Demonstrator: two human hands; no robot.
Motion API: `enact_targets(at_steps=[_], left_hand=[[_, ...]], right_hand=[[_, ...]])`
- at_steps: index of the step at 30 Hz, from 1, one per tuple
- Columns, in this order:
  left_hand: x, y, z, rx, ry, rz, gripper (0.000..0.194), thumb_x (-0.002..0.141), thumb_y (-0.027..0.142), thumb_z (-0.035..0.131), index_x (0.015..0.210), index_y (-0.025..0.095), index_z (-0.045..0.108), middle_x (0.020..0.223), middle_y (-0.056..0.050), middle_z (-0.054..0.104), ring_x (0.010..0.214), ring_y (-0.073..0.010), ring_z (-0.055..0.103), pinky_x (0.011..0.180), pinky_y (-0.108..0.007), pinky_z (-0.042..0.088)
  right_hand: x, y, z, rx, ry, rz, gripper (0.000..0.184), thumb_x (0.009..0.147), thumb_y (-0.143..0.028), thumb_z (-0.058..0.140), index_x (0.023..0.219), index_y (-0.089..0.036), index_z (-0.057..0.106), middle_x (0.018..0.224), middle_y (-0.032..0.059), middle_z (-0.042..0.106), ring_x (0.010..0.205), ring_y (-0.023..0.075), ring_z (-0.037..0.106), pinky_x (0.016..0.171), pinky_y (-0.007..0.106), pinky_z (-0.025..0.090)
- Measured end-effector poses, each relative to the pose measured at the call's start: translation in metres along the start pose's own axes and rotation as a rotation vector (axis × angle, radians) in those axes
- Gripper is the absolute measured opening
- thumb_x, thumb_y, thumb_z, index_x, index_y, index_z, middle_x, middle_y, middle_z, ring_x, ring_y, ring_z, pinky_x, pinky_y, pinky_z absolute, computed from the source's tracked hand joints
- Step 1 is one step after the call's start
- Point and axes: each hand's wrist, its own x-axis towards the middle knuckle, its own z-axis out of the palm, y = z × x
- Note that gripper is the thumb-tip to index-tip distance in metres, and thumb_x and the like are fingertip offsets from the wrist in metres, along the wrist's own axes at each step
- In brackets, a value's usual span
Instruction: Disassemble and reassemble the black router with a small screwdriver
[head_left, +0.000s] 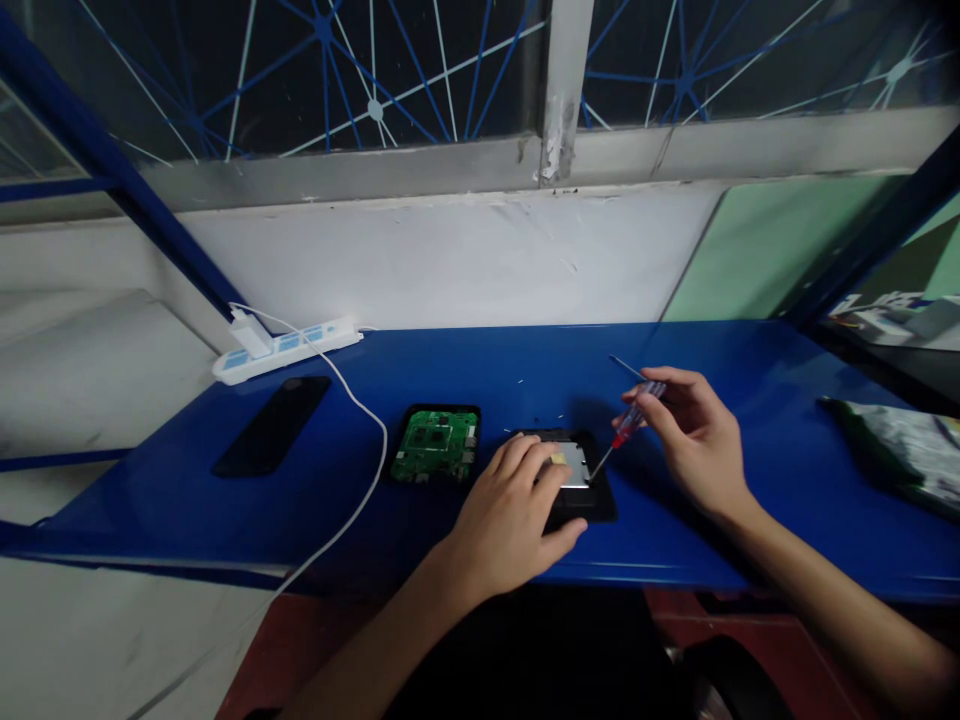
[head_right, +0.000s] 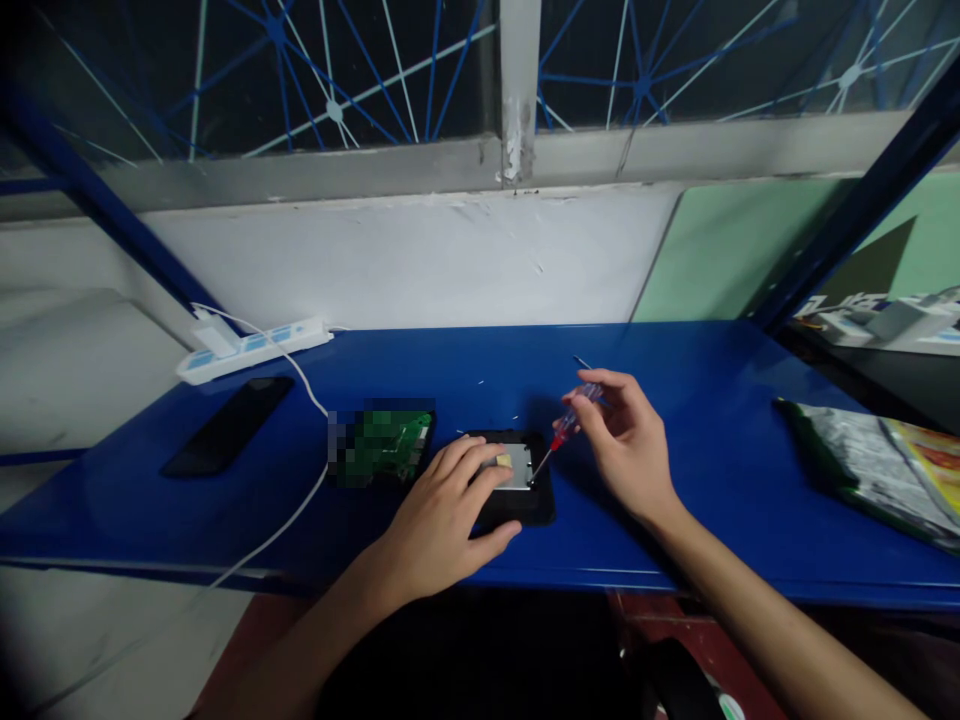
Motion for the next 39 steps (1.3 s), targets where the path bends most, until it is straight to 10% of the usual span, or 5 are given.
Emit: enact_targets(at_steps=[39], left_hand=[[-0.0001, -0.0006, 0.0009, 0.080, 0.018, 0.046, 0.037, 0.091, 0.053, 0.062, 0.121, 0.030, 0.067, 0.125, -0.007, 0.058, 0.128, -0.0304, 0.047, 0.117, -0.055, 0.032]], right_hand=[[0.0000, 0.0038, -0.0002, 0.007, 0.005, -0.029, 0.024, 0.088, -0.028, 0.069, 0.111, -0.024, 0.062, 0.090, 0.0013, 0.069, 0.070, 0.0135, 0.071, 0.067, 0.028, 0.064]])
